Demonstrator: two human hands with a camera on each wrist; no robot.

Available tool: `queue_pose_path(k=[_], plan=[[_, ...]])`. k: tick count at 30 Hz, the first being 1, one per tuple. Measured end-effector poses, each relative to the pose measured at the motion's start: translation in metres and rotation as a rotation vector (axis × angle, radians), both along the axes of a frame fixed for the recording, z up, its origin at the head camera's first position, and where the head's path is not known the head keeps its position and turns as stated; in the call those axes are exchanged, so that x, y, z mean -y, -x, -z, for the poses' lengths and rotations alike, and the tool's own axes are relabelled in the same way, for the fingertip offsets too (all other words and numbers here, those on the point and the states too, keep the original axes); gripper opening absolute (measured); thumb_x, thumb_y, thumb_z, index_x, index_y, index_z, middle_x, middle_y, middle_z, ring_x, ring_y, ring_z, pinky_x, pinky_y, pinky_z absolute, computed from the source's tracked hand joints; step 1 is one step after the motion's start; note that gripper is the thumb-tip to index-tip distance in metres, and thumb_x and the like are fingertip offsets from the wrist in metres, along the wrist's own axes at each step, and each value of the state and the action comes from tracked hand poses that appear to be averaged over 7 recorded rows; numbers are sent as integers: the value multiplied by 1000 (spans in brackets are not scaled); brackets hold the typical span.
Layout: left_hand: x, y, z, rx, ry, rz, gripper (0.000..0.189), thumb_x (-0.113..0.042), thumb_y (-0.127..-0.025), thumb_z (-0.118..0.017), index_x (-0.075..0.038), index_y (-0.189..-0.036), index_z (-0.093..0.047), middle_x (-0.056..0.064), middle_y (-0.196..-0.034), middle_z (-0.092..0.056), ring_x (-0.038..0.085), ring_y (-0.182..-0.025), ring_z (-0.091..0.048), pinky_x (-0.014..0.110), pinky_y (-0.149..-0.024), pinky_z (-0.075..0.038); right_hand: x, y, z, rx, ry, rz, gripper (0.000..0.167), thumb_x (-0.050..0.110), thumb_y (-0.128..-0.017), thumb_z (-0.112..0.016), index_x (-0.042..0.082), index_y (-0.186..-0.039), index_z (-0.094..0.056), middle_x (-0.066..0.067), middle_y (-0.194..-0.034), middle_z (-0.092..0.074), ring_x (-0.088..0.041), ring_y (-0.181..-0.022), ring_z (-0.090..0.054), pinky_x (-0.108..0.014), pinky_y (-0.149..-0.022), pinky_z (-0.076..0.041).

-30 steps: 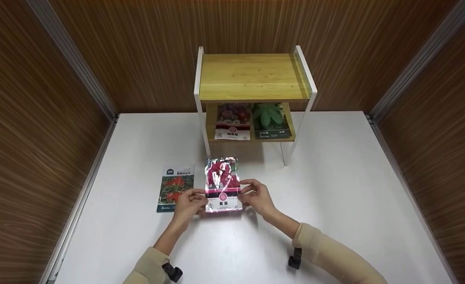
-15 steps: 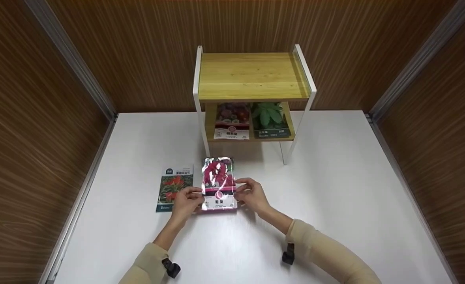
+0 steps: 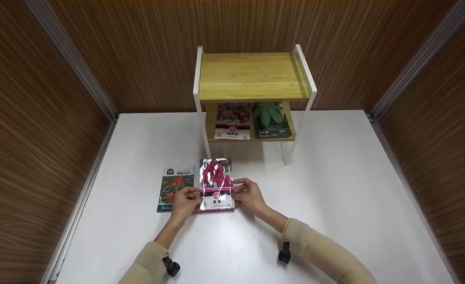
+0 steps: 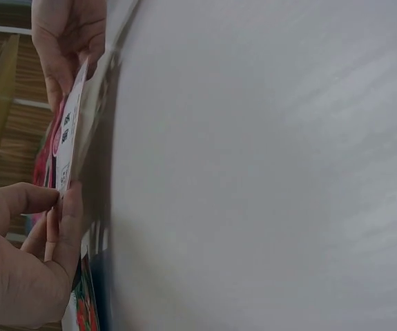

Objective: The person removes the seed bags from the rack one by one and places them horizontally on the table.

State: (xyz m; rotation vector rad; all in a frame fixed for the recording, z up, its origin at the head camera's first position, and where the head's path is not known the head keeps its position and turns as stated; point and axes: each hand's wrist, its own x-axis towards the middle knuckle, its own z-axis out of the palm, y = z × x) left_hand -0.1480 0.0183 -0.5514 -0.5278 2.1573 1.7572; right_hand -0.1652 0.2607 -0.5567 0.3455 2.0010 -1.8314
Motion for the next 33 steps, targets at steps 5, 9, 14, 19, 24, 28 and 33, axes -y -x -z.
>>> queue_pose_path(k=[5, 9, 14, 19, 24, 28, 33], plan=[[0, -1, 0, -3, 24, 12, 26, 2, -88, -73, 3, -114, -70, 10, -92, -69, 15, -71, -67, 28, -60, -63, 2, -1, 2, -19, -11, 5, 46, -12, -82, -74, -7, -127, -64, -18, -97, -69, -11, -74, -65, -26, -64, -61], [0, -1, 0, -6, 38, 16, 27, 2, -88, -73, 4, -114, -70, 11, -92, -69, 14, -70, -65, 28, -58, -63, 3, -3, 5, -35, 5, 11, 47, -15, -81, -73, -10, -126, -62, -21, -97, -70, -11, -75, -65, -23, -64, -59], [0, -3, 1, -12, 56, 22, 27, 3, -87, -72, 5, -113, -70, 9, -89, -69, 12, -68, -63, 24, -55, -60, 2, -4, 7, -51, -19, -17, 45, -12, -80, -73, -9, -124, -63, -13, -92, -70, -10, -74, -64, -20, -61, -58], [0, -3, 2, -8, 72, 25, 27, 3, -86, -73, 6, -113, -69, 11, -91, -70, 12, -68, -64, 25, -56, -61, 3, -4, 8, -48, -28, -26, 44, -12, -80, -73, -8, -123, -64, -13, -90, -70, -10, -73, -64, -23, -60, -60], [-1, -4, 3, -2, 99, 26, 27, 3, -86, -73, 5, -112, -70, 12, -91, -71, 12, -70, -64, 25, -55, -61, 4, -4, 8, -15, 3, -26, 44, -13, -80, -71, -9, -124, -64, -10, -87, -68, -10, -69, -64, -27, -59, -62], [-2, -3, 2, 8, 111, 21, 26, 3, -86, -73, 3, -112, -72, 10, -91, -69, 13, -70, -63, 26, -54, -61, 4, -3, 7, 21, 15, -32, 44, -13, -82, -71, -8, -125, -64, -6, -87, -65, -11, -67, -64, -29, -59, -64], [-3, -3, 3, 17, 104, 14, 26, 5, -86, -72, 4, -112, -72, 9, -89, -68, 12, -66, -63, 28, -53, -62, 2, -2, 8, 19, 6, -47, 42, -14, -83, -72, -9, -124, -64, -5, -86, -66, -11, -65, -64, -32, -59, -65]])
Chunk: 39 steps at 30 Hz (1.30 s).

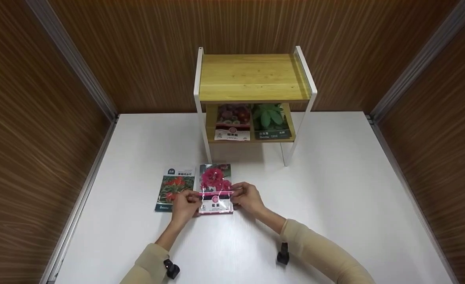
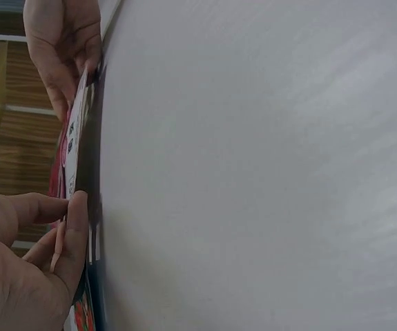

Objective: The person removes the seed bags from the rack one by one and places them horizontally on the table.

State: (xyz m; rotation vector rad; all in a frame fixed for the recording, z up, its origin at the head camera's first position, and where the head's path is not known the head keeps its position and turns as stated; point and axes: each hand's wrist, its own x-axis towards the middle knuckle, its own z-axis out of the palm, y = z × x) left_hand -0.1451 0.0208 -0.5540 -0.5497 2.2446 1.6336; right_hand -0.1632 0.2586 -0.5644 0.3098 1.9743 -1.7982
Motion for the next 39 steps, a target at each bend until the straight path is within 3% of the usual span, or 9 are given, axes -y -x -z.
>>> queue_pose_path(k=[13, 17, 23, 39], plan=[[1, -2, 1, -34, 26, 45, 24, 4, -87, -71, 7, -111, -72, 10, -89, -69, 10, -62, -64, 27, -52, -61, -1, 1, -1, 7, -30, -42, 39, -14, -84, -71, -10, -122, -67, -11, -85, -71, -11, -62, -68, -29, -58, -64], [1, -3, 2, -28, 35, 50, 25, 4, -87, -71, 8, -112, -73, 13, -91, -70, 11, -61, -64, 27, -52, -61, -2, 1, -2, 14, -48, -58, 37, -14, -85, -71, -9, -122, -67, -5, -82, -71, -11, -61, -69, -30, -60, -65], [0, -3, 2, -15, 32, 52, 25, 5, -88, -72, 8, -113, -72, 15, -93, -69, 12, -62, -64, 27, -53, -62, -3, 3, -3, 4, -63, -80, 35, -12, -86, -73, -10, -121, -67, -15, -86, -74, -12, -61, -70, -31, -61, -66], [1, -1, 1, 12, 43, 61, 26, 3, -88, -71, 8, -114, -72, 13, -90, -71, 10, -56, -64, 26, -51, -61, -7, 6, -7, 26, -86, -151, 35, -6, -90, -72, -9, -124, -66, -19, -91, -77, -14, -63, -73, -32, -63, -66]])
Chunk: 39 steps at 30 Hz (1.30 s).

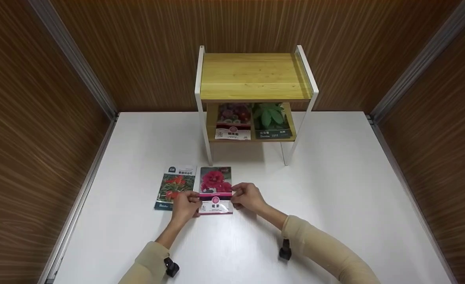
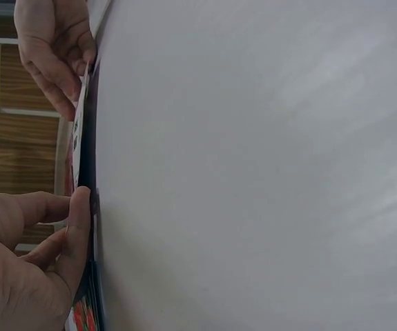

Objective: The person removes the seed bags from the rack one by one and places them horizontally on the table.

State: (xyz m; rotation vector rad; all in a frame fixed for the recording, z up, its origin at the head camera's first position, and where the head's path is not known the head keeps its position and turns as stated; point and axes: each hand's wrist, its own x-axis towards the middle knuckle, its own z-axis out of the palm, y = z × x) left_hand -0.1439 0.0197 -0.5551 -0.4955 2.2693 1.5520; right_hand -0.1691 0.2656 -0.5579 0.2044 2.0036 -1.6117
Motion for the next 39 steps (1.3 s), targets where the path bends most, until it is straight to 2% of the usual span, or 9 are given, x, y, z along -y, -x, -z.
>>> queue_pose_path(k=[10, 15, 19, 25, 29, 33, 36, 39], plan=[[0, 0, -3, -23, 62, 29, 24, 1, -89, -73, 7, -112, -72, 14, -87, -73, 10, -54, -64, 25, -50, -59, 0, -1, 0, -8, -3, -2, 31, -6, -89, -71, -12, -120, -68, -9, -81, -74, -13, -62, -71, -31, -62, -65], [0, 1, -7, -57, 95, 31, 23, -6, -91, -76, 5, -112, -73, 11, -85, -72, 10, -51, -60, 21, -45, -52, -2, -2, -1, -25, -2, -11, 29, -6, -90, -70, -11, -118, -69, -14, -84, -75, -15, -64, -72, -31, -62, -65], [-1, 3, -12, -79, 113, 28, 23, -10, -93, -76, 3, -112, -73, 11, -85, -73, 11, -56, -60, 19, -44, -49, -5, -2, -6, -47, -25, -9, 29, -6, -90, -71, -9, -119, -70, -14, -90, -76, -15, -68, -73, -30, -64, -65], [-5, 6, -21, -91, 109, 18, 25, -14, -95, -76, 1, -113, -74, 13, -91, -73, 13, -68, -63, 21, -48, -54, -12, 2, -14, -110, -82, 3, 30, -2, -88, -75, -6, -117, -73, -10, -90, -73, -12, -68, -68, -26, -64, -63], [-6, 8, -28, -119, 99, 18, 25, -16, -95, -76, 1, -114, -75, 15, -93, -73, 12, -65, -64, 24, -53, -60, -17, 5, -16, -126, -87, 16, 31, -1, -89, -74, -7, -119, -72, -9, -89, -74, -12, -65, -67, -25, -59, -59], [-7, 11, -33, -152, 111, 29, 25, -19, -96, -75, 0, -113, -76, 16, -94, -74, 11, -59, -64, 24, -53, -60, -21, 9, -19, -162, -106, 39, 30, 0, -89, -73, -7, -119, -72, -11, -89, -75, -22, -64, -72, -30, -58, -62], [-9, 14, -37, -158, 131, 28, 26, -23, -97, -75, -3, -113, -76, 15, -97, -75, 11, -59, -64, 22, -53, -59, -24, 11, -23, -204, -112, 46, 30, 0, -90, -73, -7, -119, -72, -15, -92, -75, -36, -70, -75, -37, -63, -65], [-12, 18, -41, -158, 153, 25, 27, -26, -98, -74, -4, -113, -76, 15, -99, -75, 13, -61, -66, 22, -53, -58, -27, 14, -26, -245, -119, 41, 30, 2, -91, -74, -7, -120, -72, -18, -93, -76, -44, -75, -74, -35, -63, -65]])
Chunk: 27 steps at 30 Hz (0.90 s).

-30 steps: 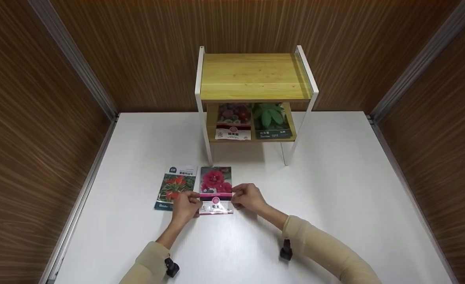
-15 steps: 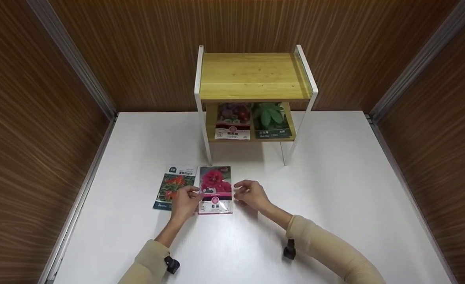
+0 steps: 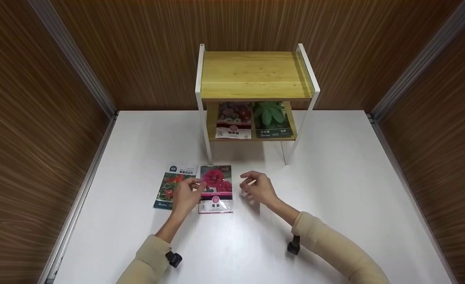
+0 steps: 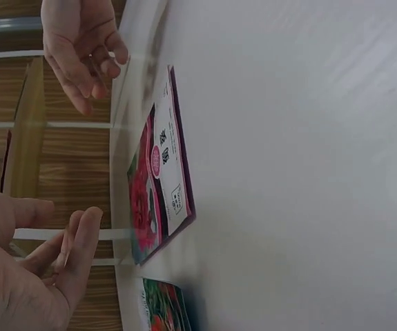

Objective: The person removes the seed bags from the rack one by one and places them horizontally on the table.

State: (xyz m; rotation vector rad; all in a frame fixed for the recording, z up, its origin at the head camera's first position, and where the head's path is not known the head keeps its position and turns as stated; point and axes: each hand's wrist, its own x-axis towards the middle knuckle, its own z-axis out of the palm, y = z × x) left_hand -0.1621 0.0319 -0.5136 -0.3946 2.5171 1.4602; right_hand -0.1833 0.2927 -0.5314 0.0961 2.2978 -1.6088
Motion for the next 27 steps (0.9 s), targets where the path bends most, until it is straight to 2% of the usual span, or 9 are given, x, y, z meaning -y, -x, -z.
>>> queue_pose_path(k=[2, 5, 8, 12, 16, 21, 25, 27], plan=[[-2, 3, -3, -5, 17, -1, 26, -27, -98, -74, -5, -112, -77, 14, -99, -76, 14, -67, -65, 22, -58, -56, -1, 2, -3, -24, -16, 1, 30, 2, -91, -75, -6, -119, -73, -17, -93, -76, -41, -73, -73, -29, -62, -62], [-5, 8, -8, -27, 36, 4, 25, -28, -98, -74, -7, -110, -78, 13, -98, -77, 16, -70, -63, 25, -60, -48, -3, 5, -8, -59, -50, 7, 29, 3, -90, -76, -4, -119, -74, -15, -94, -76, -28, -69, -70, -20, -60, -56], [-9, 13, -12, -61, 40, 21, 24, -28, -98, -73, -8, -108, -79, 12, -98, -78, 15, -69, -64, 25, -59, -44, -4, 8, -15, -112, -89, 12, 26, 5, -90, -77, 1, -116, -76, -13, -94, -77, -17, -73, -68, -18, -63, -54], [-13, 18, -19, -91, 25, 44, 22, -28, -98, -74, -9, -105, -79, 11, -99, -77, 17, -77, -67, 25, -61, -46, -6, 13, -23, -195, -129, 19, 24, 6, -90, -79, 6, -114, -78, -11, -96, -79, -18, -80, -71, -17, -67, -55], [-18, 23, -27, -77, -2, 47, 22, -30, -99, -73, -11, -106, -79, 11, -101, -75, 19, -88, -64, 25, -66, -47, -9, 18, -30, -258, -144, 34, 24, 6, -91, -79, 6, -114, -78, -10, -96, -78, -21, -82, -73, -17, -70, -57], [-24, 30, -34, -88, -74, 40, 22, -28, -100, -72, -9, -110, -79, 11, -99, -76, 15, -78, -71, 23, -64, -56, -12, 21, -36, -325, -160, 30, 24, 7, -92, -79, 5, -116, -77, -11, -97, -78, -23, -84, -74, -24, -74, -61], [-29, 35, -43, -82, -161, 32, 23, -25, -101, -71, -7, -113, -77, 15, -99, -76, 11, -67, -71, 24, -60, -61, -13, 24, -42, -376, -182, 23, 25, 7, -92, -79, 4, -116, -76, -11, -99, -78, -25, -87, -75, -33, -78, -65], [-32, 38, -48, -78, -196, 22, 23, -25, -101, -71, -6, -113, -77, 17, -99, -75, 10, -66, -71, 27, -63, -64, -14, 26, -45, -410, -191, 18, 24, 7, -92, -79, 4, -115, -75, -12, -99, -78, -25, -88, -75, -37, -79, -65]])
